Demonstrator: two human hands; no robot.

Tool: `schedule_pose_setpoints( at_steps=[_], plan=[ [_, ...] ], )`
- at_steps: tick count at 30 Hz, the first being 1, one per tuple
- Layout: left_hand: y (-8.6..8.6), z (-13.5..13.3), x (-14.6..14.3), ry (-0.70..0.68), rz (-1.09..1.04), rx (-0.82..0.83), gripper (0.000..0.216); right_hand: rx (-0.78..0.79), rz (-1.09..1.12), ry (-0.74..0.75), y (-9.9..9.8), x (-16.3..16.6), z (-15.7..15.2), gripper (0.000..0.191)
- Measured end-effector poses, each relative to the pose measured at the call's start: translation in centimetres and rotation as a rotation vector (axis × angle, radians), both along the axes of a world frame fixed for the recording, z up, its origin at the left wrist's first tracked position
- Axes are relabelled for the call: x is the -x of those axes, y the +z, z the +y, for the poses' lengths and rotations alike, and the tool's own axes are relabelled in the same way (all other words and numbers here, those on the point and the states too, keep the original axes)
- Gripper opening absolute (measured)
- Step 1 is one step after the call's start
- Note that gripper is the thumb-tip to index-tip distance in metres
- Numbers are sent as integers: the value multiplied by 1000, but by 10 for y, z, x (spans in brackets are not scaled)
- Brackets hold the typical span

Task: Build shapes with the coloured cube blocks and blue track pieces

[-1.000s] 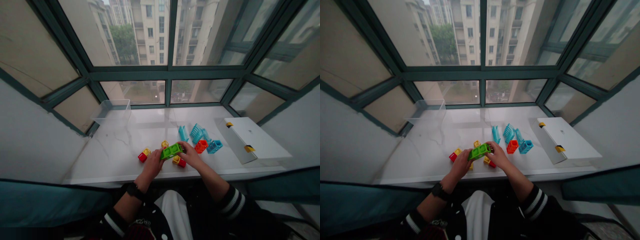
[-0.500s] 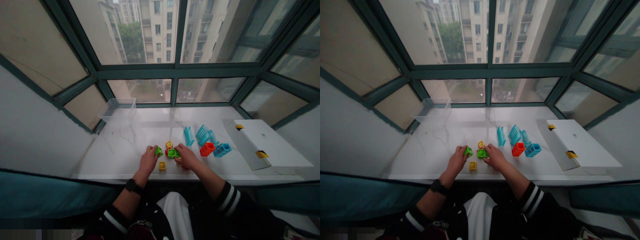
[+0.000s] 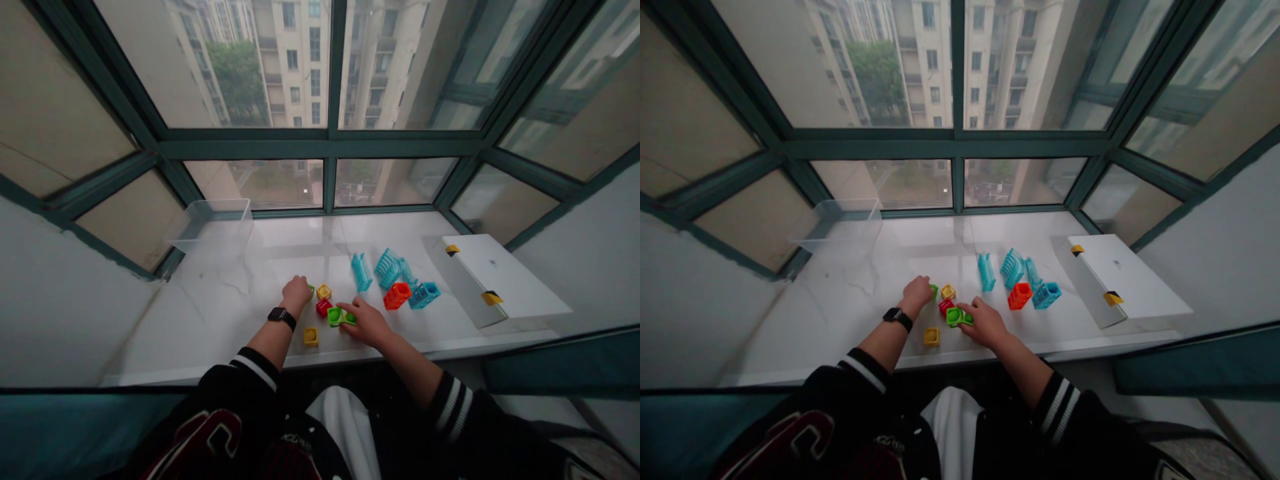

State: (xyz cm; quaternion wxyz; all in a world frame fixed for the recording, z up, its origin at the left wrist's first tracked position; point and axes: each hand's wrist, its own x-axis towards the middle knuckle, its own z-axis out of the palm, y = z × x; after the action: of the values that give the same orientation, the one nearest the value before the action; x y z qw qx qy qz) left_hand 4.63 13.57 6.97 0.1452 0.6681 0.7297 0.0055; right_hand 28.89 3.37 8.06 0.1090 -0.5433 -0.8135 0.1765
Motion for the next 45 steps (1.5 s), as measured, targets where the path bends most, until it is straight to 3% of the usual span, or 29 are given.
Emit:
schedule_pose_setpoints(
  at_steps=[6, 11, 18, 23, 26, 29, 31, 33, 36, 41, 45],
  plan=[
    [6, -20, 16, 4, -18, -117, 51, 56, -50, 36, 2, 12, 2, 58],
    [6, -39, 26, -48, -86, -192, 30, 54, -50, 78, 2, 28, 5, 56],
    [3, -21, 26, 45, -214, -271, 42, 44, -31, 65, 2, 35, 4, 55],
    [16, -16, 30, 51, -261, -288, 41, 47, -2, 31, 5, 20, 1, 56],
    [27, -37, 37, 46, -366, -345, 40, 54, 17, 14, 5, 11, 0, 56],
    [31, -76, 37, -189, -529, -277, 37, 46, 58, 34, 2, 11, 1, 56],
    [27, -103, 32, -371, -531, -203, 56, 40, 105, 97, -1, 17, 2, 56],
    [19, -123, 30, -405, -498, -169, 53, 36, 156, 173, -4, 25, 3, 56],
    [0, -139, 40, -307, -451, -167, 42, 25, 207, 203, -9, 32, 10, 57],
    [-38, -154, 76, -117, -368, -184, 39, -65, 187, -12, -23, 25, 36, 55],
    [-54, -164, 83, -56, -338, -181, 40, -111, 69, -113, -38, 24, 58, 48]
  ],
)
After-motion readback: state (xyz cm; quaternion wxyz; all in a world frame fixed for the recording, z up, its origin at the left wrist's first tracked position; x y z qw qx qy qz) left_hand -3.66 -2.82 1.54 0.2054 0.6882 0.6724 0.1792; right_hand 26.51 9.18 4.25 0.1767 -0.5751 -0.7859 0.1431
